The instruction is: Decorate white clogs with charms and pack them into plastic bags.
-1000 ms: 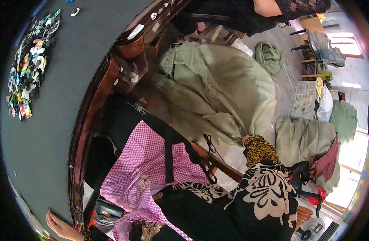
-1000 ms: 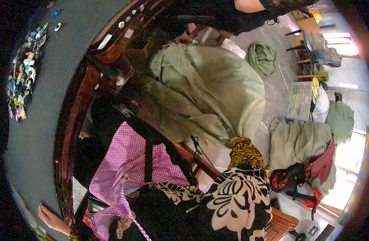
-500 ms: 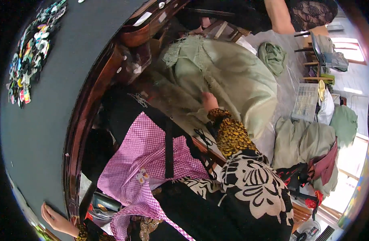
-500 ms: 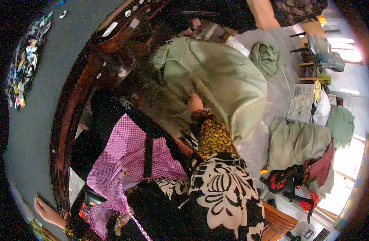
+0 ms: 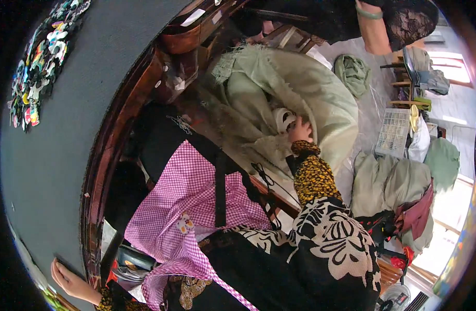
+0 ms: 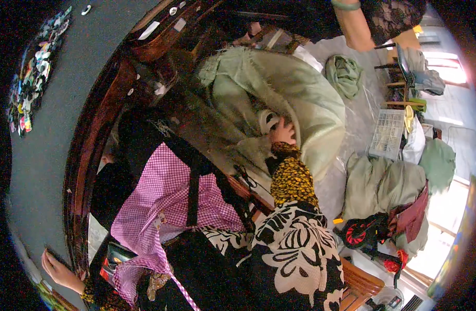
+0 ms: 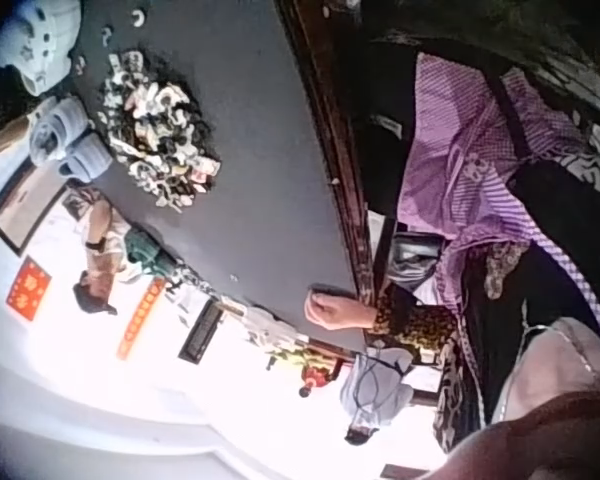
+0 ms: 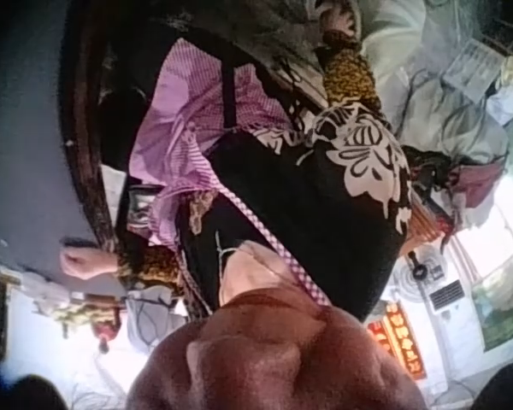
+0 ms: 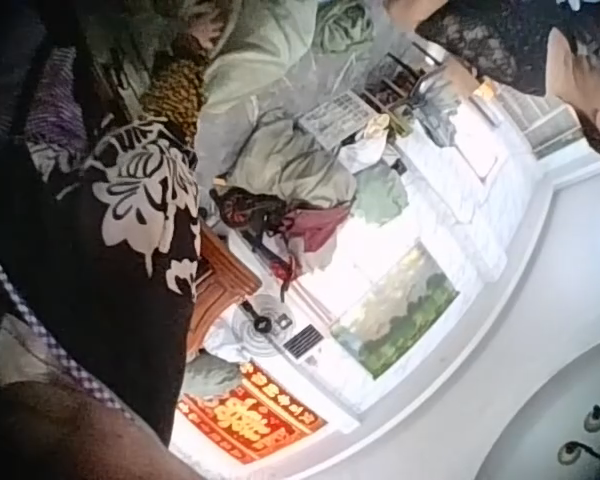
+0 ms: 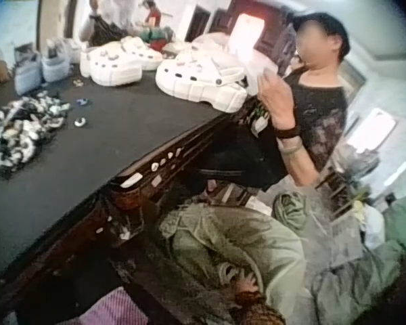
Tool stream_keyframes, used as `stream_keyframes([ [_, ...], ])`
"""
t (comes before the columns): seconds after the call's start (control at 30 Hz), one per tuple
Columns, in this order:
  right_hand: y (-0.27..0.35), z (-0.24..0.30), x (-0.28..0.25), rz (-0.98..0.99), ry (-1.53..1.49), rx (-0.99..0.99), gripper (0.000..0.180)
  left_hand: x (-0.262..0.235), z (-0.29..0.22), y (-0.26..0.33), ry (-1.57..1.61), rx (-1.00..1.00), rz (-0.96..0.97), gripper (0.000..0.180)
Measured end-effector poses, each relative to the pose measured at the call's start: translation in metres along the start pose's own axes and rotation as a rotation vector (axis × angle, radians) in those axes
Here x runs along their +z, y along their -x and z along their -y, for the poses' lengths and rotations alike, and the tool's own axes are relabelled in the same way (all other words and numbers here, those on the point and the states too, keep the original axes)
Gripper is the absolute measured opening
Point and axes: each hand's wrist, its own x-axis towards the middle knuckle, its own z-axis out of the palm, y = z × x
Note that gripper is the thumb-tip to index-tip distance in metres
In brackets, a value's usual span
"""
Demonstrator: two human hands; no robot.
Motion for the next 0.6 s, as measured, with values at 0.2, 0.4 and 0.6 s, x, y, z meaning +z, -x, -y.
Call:
stream_keyframes([
  [0.2,-0.021,-0.079,-0.02,-0.215,0.04,0.19,0.08,-0.001,0.006,0.001,-0.003,0.042,-0.019,0.027],
  [0.4,-0.073,-0.213,-0.046,-0.539,0.001,0.598,0.068,0.014,0.017,0.004,0.034,-0.009,0.01,0.027],
  [0.6,-0.023,-0.155,-0.07,-0.629,-0.064,-0.031,0.041,-0.002,0.009,-0.002,-0.003,0.019,-0.011,0.028],
])
